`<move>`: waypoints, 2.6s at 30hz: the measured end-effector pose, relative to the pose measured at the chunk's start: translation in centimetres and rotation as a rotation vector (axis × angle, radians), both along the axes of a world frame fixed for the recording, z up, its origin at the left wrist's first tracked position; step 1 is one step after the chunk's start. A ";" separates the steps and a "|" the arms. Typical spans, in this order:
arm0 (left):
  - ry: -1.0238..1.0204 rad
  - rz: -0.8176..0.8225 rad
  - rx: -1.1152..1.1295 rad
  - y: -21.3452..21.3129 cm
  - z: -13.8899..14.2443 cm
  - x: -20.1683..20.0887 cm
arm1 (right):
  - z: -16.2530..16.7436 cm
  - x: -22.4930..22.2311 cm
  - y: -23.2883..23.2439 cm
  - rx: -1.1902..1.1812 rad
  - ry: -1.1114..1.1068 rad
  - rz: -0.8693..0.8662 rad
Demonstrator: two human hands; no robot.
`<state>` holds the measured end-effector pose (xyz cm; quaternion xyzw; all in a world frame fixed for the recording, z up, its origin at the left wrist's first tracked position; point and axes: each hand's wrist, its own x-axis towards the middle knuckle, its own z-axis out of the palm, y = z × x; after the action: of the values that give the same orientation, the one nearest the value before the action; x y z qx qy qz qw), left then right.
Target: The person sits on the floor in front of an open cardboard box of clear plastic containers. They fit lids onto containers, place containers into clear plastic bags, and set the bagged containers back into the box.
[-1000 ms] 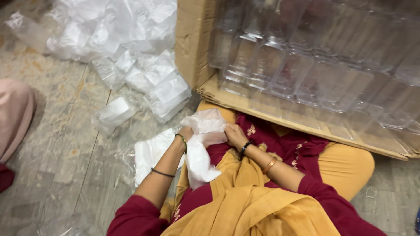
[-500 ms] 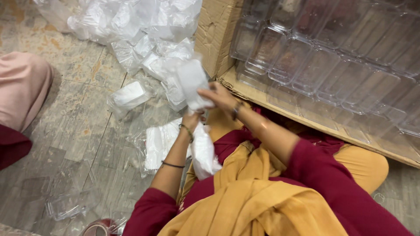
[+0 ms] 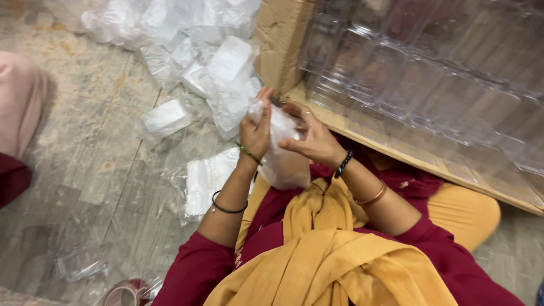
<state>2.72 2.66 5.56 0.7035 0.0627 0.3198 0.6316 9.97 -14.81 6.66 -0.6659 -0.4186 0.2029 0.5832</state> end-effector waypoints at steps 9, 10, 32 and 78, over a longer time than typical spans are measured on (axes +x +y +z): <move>0.127 -0.134 -0.139 -6.2 2.5 1.4 | 0.6 -2.0 -6.9 0.392 0.355 -0.421; 0.127 -0.138 -0.151 -6.4 2.6 1.4 | 0.5 -1.7 -7.3 0.376 0.414 -0.402; 0.052 -0.355 -0.009 -6.7 4.3 0.8 | 2.7 -1.8 -9.3 0.324 0.290 -0.593; 0.465 -0.347 0.105 2.7 -7.3 6.2 | -5.0 2.0 -2.7 0.223 0.660 -0.485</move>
<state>8.92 5.32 -1.70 0.7899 0.0677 0.0403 0.6081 12.00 -17.48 1.62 -0.5771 -0.0601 0.2157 0.7854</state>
